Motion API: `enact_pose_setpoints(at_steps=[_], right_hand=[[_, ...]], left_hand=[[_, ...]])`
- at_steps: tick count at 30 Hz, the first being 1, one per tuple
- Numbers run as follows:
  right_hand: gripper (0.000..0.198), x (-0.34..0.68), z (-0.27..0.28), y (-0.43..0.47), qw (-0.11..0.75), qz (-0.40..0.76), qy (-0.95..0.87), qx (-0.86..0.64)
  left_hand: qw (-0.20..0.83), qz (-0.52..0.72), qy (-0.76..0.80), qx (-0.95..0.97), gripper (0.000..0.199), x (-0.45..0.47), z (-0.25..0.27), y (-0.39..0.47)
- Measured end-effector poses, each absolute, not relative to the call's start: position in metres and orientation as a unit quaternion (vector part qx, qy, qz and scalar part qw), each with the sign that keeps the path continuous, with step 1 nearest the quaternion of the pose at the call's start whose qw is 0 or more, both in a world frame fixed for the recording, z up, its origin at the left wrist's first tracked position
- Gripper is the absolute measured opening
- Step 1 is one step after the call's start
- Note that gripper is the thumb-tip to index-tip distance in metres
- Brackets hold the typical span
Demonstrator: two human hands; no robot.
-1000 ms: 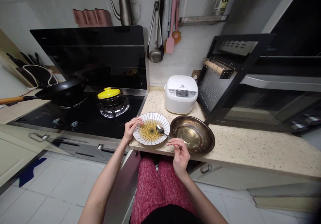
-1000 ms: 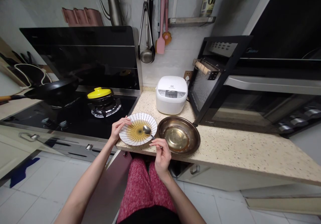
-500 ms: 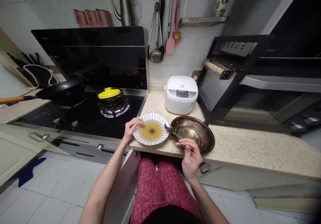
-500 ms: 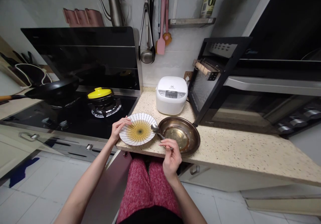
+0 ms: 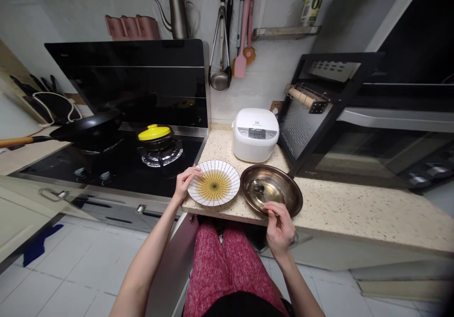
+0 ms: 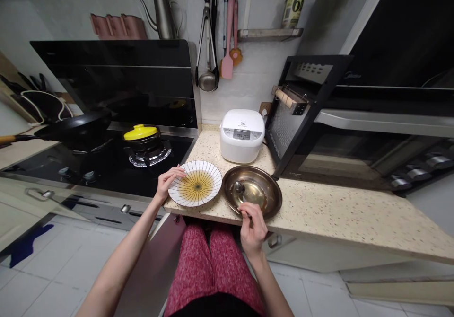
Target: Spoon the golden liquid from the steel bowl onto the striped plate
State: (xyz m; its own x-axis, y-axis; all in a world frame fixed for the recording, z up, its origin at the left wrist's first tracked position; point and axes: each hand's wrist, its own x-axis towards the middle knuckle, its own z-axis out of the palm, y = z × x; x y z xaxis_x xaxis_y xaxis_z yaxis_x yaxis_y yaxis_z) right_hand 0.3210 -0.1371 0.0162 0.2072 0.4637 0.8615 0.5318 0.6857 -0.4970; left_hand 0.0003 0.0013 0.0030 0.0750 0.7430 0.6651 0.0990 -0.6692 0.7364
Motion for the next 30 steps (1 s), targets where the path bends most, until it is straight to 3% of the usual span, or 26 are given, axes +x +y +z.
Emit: enact_pose_setpoints(at_steps=[5, 18, 30], right_hand=[[0.017, 0.326, 0.014, -0.137, 0.638, -0.073, -0.665, -0.382], [0.045, 0.349, -0.008, -0.134, 0.54, -0.137, -0.757, -0.343], [0.038, 0.345, 0.003, -0.135, 0.573, -0.116, -0.732, -0.349]], left_hand=[[0.263, 0.606, 0.31, 0.684, 0.037, 0.0, 0.003, 0.001], [0.258, 0.603, 0.304, 0.691, 0.036, -0.001, 0.004, 0.001], [0.261, 0.602, 0.311, 0.687, 0.037, 0.0, 0.002, 0.002]])
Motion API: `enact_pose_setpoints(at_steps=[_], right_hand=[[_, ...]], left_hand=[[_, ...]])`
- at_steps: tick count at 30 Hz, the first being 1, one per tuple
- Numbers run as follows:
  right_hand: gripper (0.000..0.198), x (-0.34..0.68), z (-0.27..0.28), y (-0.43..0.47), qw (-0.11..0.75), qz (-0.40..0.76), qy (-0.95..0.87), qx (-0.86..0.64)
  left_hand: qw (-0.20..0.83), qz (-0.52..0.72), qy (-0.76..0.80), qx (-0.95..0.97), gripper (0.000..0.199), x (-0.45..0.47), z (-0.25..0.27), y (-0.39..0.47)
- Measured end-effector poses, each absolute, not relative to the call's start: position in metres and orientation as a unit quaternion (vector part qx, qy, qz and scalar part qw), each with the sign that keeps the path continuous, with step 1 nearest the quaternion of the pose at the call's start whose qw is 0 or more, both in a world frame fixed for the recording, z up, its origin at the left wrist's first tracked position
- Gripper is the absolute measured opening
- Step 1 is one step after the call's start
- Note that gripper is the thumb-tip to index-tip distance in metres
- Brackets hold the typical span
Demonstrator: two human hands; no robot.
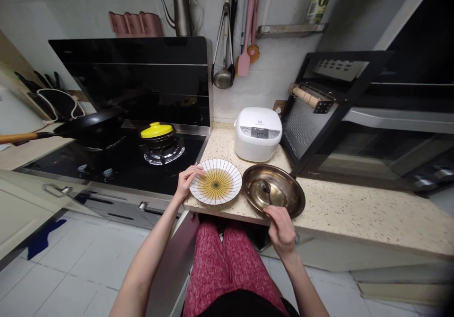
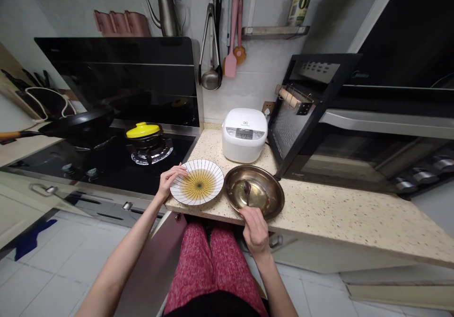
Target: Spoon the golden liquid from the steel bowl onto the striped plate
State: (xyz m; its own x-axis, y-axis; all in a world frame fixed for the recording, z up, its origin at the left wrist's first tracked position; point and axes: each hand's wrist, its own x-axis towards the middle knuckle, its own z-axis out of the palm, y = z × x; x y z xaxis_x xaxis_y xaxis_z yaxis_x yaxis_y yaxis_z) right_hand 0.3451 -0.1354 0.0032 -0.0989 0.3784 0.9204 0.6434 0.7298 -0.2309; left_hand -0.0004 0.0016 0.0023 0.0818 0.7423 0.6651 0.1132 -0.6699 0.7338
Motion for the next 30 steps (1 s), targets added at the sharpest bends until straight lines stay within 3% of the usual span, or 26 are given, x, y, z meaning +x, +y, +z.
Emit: enact_pose_setpoints(at_steps=[9, 30], right_hand=[[0.025, 0.313, 0.02, -0.141, 0.668, -0.058, -0.654, -0.349], [0.019, 0.251, 0.005, -0.122, 0.663, 0.133, -0.643, -0.359]], left_hand=[[0.264, 0.603, 0.31, 0.686, 0.037, -0.002, 0.0, 0.002], [0.266, 0.603, 0.312, 0.684, 0.036, 0.0, 0.003, 0.0]])
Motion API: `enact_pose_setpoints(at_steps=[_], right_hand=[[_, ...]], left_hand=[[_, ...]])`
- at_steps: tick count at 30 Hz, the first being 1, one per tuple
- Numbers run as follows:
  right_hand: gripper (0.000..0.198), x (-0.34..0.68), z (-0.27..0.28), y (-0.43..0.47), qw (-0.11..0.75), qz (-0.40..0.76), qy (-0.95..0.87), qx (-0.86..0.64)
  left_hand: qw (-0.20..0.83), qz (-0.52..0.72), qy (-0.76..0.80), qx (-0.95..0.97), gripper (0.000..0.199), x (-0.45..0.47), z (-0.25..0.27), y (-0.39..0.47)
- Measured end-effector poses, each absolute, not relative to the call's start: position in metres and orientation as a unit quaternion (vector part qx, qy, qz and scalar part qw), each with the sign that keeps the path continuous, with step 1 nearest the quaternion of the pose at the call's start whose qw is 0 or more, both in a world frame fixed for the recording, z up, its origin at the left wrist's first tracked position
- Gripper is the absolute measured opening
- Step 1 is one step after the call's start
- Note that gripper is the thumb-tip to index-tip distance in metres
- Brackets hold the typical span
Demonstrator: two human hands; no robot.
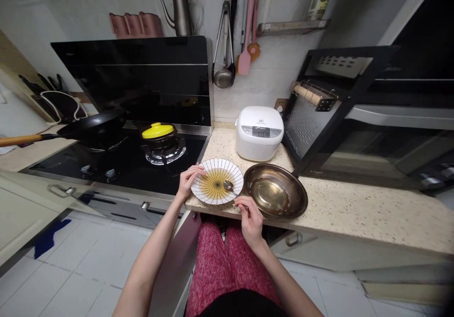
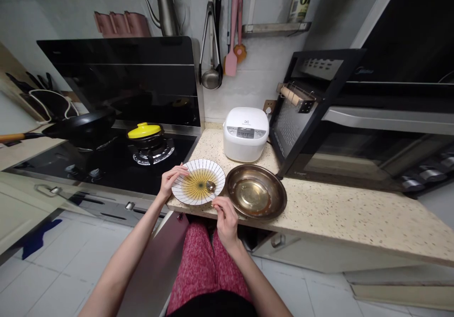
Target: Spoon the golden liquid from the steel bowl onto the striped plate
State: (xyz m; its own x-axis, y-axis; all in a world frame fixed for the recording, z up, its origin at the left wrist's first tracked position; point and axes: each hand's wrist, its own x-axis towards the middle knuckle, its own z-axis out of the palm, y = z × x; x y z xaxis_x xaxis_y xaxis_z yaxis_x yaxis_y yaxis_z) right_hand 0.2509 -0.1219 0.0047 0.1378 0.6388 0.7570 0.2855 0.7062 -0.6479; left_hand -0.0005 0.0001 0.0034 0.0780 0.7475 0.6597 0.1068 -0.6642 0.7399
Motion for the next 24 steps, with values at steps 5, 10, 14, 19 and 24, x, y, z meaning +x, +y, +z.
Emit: enact_pose_setpoints(at_steps=[5, 10, 14, 19, 24], right_hand=[[0.019, 0.2488, 0.0034, -0.1207, 0.663, 0.159, -0.635, -0.362], [0.022, 0.2487, -0.0006, -0.121, 0.675, 0.166, -0.614, -0.373], [0.024, 0.2507, -0.0041, -0.1226, 0.685, 0.165, -0.596, -0.385], [0.025, 0.2532, -0.002, -0.1239, 0.697, 0.169, -0.575, -0.393], [0.024, 0.2556, 0.0012, -0.1241, 0.705, 0.168, -0.567, -0.391]], left_hand=[[0.263, 0.603, 0.313, 0.684, 0.037, -0.0005, 0.003, 0.0006], [0.262, 0.605, 0.304, 0.688, 0.035, -0.0005, 0.0043, -0.0004], [0.263, 0.603, 0.306, 0.689, 0.035, -0.0007, 0.005, -0.0008], [0.262, 0.601, 0.315, 0.686, 0.035, -0.0012, 0.0043, -0.0007], [0.263, 0.601, 0.312, 0.688, 0.034, -0.0014, 0.0036, -0.0005]])
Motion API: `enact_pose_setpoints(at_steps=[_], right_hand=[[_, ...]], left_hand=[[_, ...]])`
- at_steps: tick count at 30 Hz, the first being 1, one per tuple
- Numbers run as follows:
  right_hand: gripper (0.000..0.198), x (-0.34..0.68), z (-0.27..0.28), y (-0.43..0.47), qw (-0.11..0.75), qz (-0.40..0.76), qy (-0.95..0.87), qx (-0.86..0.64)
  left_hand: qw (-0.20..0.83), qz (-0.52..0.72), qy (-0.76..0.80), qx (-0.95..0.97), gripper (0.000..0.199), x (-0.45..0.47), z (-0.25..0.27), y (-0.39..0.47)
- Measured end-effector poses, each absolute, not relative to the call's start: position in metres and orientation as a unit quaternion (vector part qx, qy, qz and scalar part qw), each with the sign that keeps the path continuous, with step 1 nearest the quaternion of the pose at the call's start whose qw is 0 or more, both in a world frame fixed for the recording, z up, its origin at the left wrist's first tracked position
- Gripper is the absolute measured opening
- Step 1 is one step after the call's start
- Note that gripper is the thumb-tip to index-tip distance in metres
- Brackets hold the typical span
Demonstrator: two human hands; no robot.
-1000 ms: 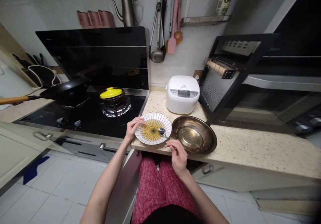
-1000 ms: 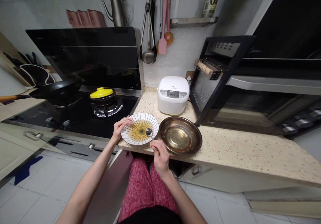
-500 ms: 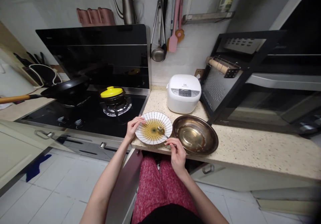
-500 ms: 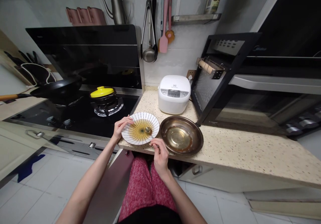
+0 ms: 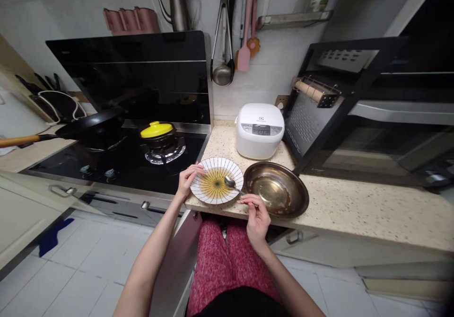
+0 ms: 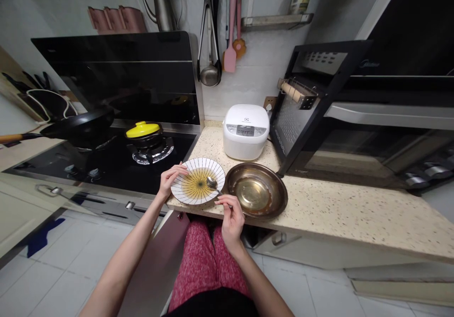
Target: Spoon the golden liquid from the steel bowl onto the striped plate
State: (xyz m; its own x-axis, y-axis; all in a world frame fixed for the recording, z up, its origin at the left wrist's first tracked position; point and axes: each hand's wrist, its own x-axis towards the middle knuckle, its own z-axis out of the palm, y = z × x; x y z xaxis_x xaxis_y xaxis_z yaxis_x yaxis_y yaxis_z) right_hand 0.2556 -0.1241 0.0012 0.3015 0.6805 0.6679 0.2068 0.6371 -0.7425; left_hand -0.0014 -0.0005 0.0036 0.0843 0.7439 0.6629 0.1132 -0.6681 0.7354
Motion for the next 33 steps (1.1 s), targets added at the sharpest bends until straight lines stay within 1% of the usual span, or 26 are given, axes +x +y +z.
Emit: enact_pose_setpoints(at_steps=[13, 22, 27, 33], right_hand=[[0.023, 0.262, 0.01, -0.127, 0.712, 0.159, -0.564, -0.387], [0.021, 0.277, 0.014, -0.131, 0.738, 0.146, -0.538, -0.381], [0.021, 0.292, 0.017, -0.134, 0.744, 0.108, -0.529, -0.394], [0.019, 0.31, 0.015, -0.133, 0.72, 0.023, -0.559, -0.41]], left_hand=[[0.259, 0.604, 0.306, 0.689, 0.035, -0.001, 0.004, 0.001], [0.26, 0.604, 0.305, 0.689, 0.036, -0.001, 0.004, 0.001], [0.256, 0.601, 0.306, 0.693, 0.037, -0.001, 0.004, 0.001], [0.257, 0.599, 0.308, 0.693, 0.038, -0.001, 0.004, 0.001]])
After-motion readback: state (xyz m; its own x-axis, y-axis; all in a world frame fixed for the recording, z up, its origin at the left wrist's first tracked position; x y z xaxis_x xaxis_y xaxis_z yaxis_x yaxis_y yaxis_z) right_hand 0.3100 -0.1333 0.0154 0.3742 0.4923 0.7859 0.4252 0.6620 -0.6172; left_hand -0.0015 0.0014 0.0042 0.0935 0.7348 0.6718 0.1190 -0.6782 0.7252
